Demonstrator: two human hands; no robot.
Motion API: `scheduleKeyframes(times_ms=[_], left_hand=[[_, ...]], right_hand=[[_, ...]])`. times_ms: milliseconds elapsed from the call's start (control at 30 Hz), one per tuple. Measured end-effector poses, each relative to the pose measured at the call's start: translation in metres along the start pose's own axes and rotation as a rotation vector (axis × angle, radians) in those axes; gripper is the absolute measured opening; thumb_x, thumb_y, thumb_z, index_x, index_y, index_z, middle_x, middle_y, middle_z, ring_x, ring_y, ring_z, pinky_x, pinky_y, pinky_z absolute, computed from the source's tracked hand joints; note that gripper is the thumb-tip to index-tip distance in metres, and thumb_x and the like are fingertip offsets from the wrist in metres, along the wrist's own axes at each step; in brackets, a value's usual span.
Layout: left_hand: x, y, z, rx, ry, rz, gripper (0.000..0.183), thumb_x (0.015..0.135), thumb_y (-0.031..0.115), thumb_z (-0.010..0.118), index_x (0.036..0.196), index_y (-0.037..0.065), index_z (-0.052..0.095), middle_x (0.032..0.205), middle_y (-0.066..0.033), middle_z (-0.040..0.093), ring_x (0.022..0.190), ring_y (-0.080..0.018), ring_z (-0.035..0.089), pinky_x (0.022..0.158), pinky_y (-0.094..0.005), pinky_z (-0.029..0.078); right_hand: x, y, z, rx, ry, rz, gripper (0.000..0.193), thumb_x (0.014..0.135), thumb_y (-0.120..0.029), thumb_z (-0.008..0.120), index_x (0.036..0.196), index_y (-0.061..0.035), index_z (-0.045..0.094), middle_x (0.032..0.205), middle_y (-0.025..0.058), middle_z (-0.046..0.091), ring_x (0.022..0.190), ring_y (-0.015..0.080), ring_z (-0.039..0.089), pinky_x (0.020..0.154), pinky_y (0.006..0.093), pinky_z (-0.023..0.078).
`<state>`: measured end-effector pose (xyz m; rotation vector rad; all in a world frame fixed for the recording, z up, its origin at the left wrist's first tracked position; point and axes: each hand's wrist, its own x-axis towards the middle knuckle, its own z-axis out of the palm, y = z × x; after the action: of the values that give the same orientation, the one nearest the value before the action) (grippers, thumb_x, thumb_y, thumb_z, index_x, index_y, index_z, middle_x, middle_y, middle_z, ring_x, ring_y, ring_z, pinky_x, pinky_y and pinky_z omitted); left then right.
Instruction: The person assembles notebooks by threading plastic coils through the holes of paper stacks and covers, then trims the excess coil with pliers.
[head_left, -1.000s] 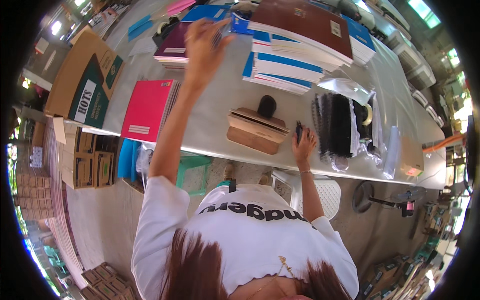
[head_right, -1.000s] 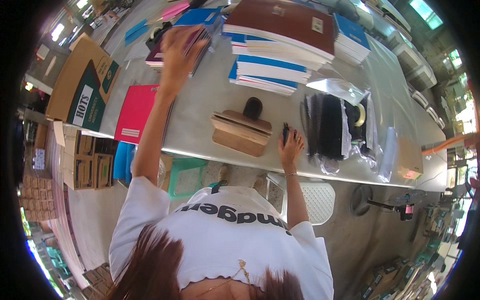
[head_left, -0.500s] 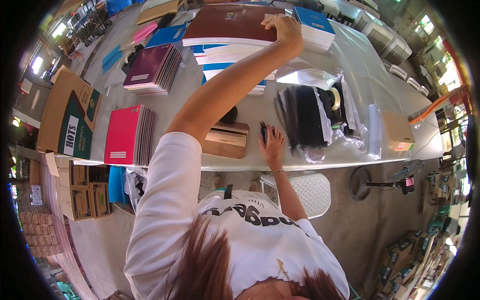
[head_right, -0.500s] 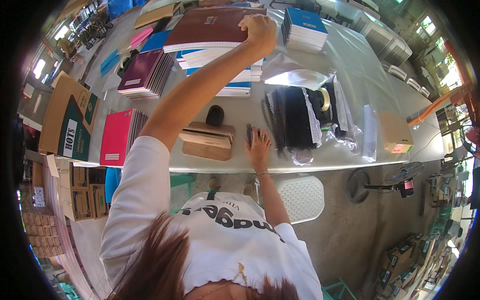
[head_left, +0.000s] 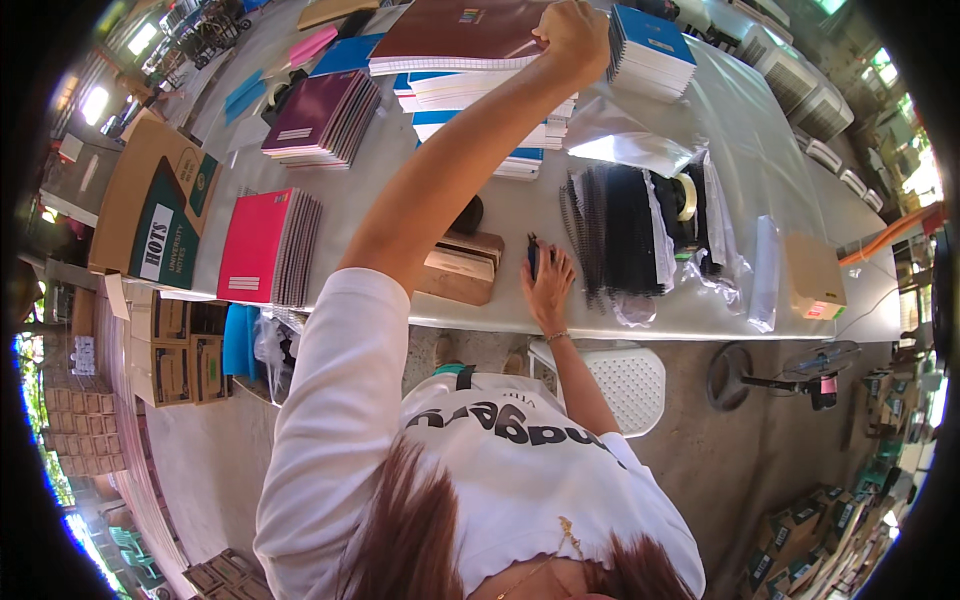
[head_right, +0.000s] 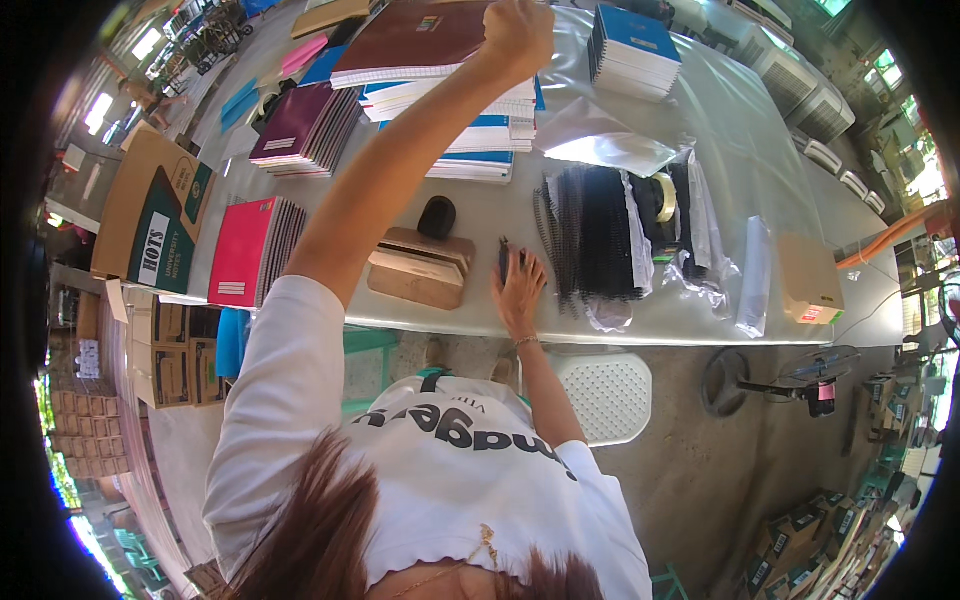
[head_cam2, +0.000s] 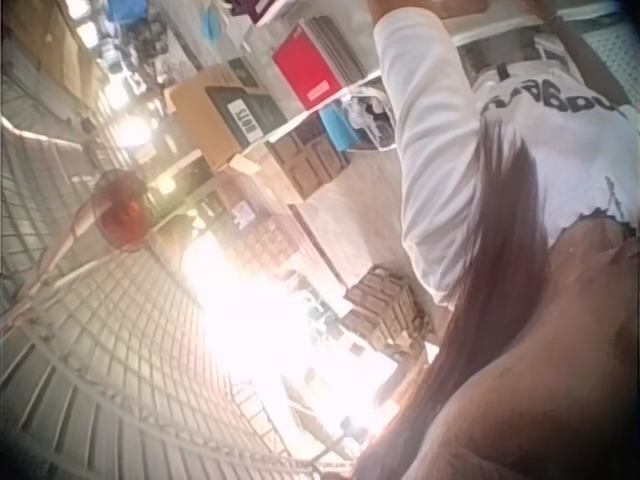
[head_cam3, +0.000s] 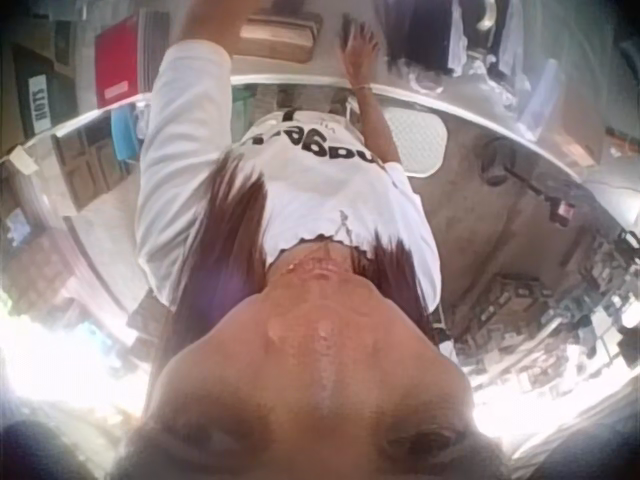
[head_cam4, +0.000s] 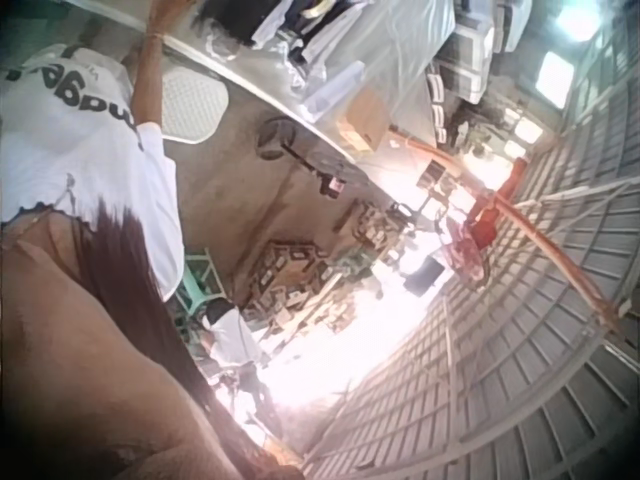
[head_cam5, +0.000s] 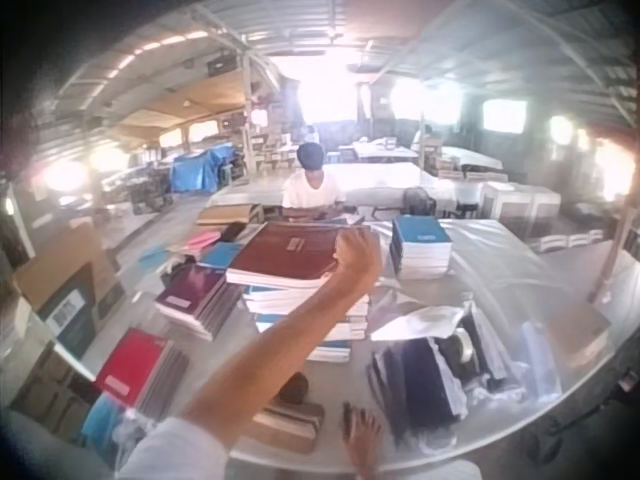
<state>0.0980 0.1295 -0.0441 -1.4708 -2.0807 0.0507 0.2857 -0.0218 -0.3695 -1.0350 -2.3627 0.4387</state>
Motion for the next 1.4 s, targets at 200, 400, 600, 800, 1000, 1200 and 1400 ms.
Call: scheduleKeyframes(times_ms=[200, 400, 600, 800, 1000, 1200, 1400], left_hand=[[0.025, -0.027, 0.020, -0.318, 0.110, -0.138, 0.035, 0.073, 0.023, 0.067, 0.102, 0.004, 0.068, 0.104, -0.0160, 0.066, 0.098, -0.0287, 0.066, 0.080, -0.0404, 0.054], [0.019, -0.113, 0.078, -1.196, 0.141, 0.333, 0.032, 0.073, 0.030, 0.064, 0.087, 0.002, 0.070, 0.097, -0.0166, 0.069, 0.094, -0.0306, 0.066, 0.079, -0.0412, 0.055], [0.056, -0.103, 0.074, -0.888, -0.298, 0.217, 0.038, 0.075, 0.038, 0.066, 0.091, 0.004, 0.071, 0.096, -0.0135, 0.069, 0.089, -0.0262, 0.066, 0.075, -0.0382, 0.055], [0.063, -0.105, 0.068, -0.872, -0.379, 0.178, 0.043, 0.076, 0.045, 0.068, 0.094, 0.006, 0.072, 0.096, -0.0104, 0.070, 0.085, -0.0219, 0.066, 0.070, -0.0352, 0.056], [0.060, -0.111, 0.059, -0.870, -0.401, 0.125, 0.049, 0.077, 0.052, 0.070, 0.098, 0.008, 0.073, 0.096, -0.0073, 0.071, 0.080, -0.0175, 0.066, 0.066, -0.0321, 0.057], [0.032, -0.092, 0.003, -0.751, -0.405, 0.020, 0.075, 0.067, 0.067, 0.072, 0.102, 0.001, 0.071, 0.100, -0.0118, 0.070, 0.081, -0.0208, 0.068, 0.064, -0.0324, 0.058], [0.016, -0.104, -0.008, -0.638, -0.350, 0.017, 0.081, 0.062, 0.075, 0.069, 0.102, 0.004, 0.072, 0.102, -0.0145, 0.070, 0.088, -0.0243, 0.068, 0.071, -0.0361, 0.057]], right_hand=[[0.000, -0.003, -0.001, 0.012, 0.027, -0.033, 0.048, 0.087, -0.029, 0.060, 0.129, -0.0099, 0.048, 0.123, 0.0174, 0.048, 0.116, 0.0358, 0.042, 0.099, 0.0491, 0.032], [-0.002, -0.014, 0.002, 0.054, 0.045, -0.106, 0.043, 0.089, -0.030, 0.059, 0.127, -0.0125, 0.049, 0.122, 0.0164, 0.050, 0.116, 0.0354, 0.044, 0.099, 0.0485, 0.033], [0.001, -0.004, 0.001, -0.008, 0.058, -0.057, 0.045, 0.088, -0.030, 0.061, 0.126, -0.0102, 0.048, 0.124, 0.0157, 0.048, 0.117, 0.0345, 0.041, 0.100, 0.0479, 0.032], [0.001, -0.008, -0.002, 0.020, 0.053, -0.032, 0.044, 0.087, -0.028, 0.062, 0.126, -0.0112, 0.049, 0.123, 0.0157, 0.048, 0.117, 0.0341, 0.042, 0.100, 0.0476, 0.032], [0.000, -0.011, -0.002, 0.027, 0.043, -0.032, 0.044, 0.087, -0.027, 0.063, 0.125, -0.0111, 0.050, 0.124, 0.0158, 0.048, 0.118, 0.0340, 0.042, 0.100, 0.0477, 0.032], [0.001, -0.007, -0.003, 0.008, 0.043, -0.007, 0.042, 0.088, -0.028, 0.061, 0.125, -0.0112, 0.050, 0.126, 0.0164, 0.049, 0.119, 0.0354, 0.041, 0.102, 0.0487, 0.031], [0.000, -0.011, 0.000, -0.008, 0.045, -0.034, 0.043, 0.088, -0.029, 0.060, 0.125, -0.0106, 0.050, 0.125, 0.0170, 0.049, 0.118, 0.0354, 0.042, 0.100, 0.0483, 0.032]])
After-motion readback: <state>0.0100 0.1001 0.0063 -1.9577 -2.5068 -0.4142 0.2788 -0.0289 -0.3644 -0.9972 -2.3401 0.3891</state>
